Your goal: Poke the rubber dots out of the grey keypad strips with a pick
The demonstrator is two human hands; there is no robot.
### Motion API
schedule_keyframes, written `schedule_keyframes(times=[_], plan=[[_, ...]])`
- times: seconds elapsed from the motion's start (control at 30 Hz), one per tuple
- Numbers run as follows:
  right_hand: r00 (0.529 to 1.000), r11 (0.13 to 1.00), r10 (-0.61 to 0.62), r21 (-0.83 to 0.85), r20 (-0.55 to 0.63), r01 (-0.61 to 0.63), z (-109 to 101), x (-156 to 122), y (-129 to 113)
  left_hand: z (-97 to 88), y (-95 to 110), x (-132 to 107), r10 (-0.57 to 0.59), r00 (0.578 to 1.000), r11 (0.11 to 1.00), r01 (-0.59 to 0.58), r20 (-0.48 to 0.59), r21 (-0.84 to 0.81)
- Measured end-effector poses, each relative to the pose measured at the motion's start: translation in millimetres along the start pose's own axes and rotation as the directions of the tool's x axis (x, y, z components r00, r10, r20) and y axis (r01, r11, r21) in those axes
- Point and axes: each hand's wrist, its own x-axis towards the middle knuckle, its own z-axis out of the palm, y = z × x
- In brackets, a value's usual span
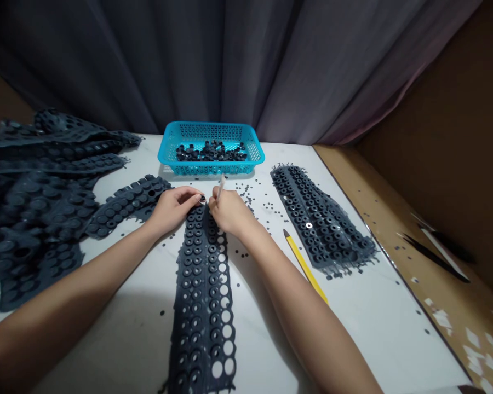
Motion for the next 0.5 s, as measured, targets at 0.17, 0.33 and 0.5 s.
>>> schedule_keyframes(times=[0.17,0.33,0.5], plan=[[1.000,0.994,-0.014,0.108,0.010,0.013,-2,-3,4,1.7,-2,0,-0.035,0.999,0.988,0.038,0.025,-0.149],[0.990,0.945,-0.048,0.315,-0.131,0.088,-18,-7,9,2.6,12,-4,-0.072,0.997,0.957,0.075,0.020,-0.282],[0.931,0.865,-0.199,0.391,-0.304,0.313,-31,-10,8,0.3,41,-11,-0.156,0.985,0.871,0.170,0.068,-0.461]])
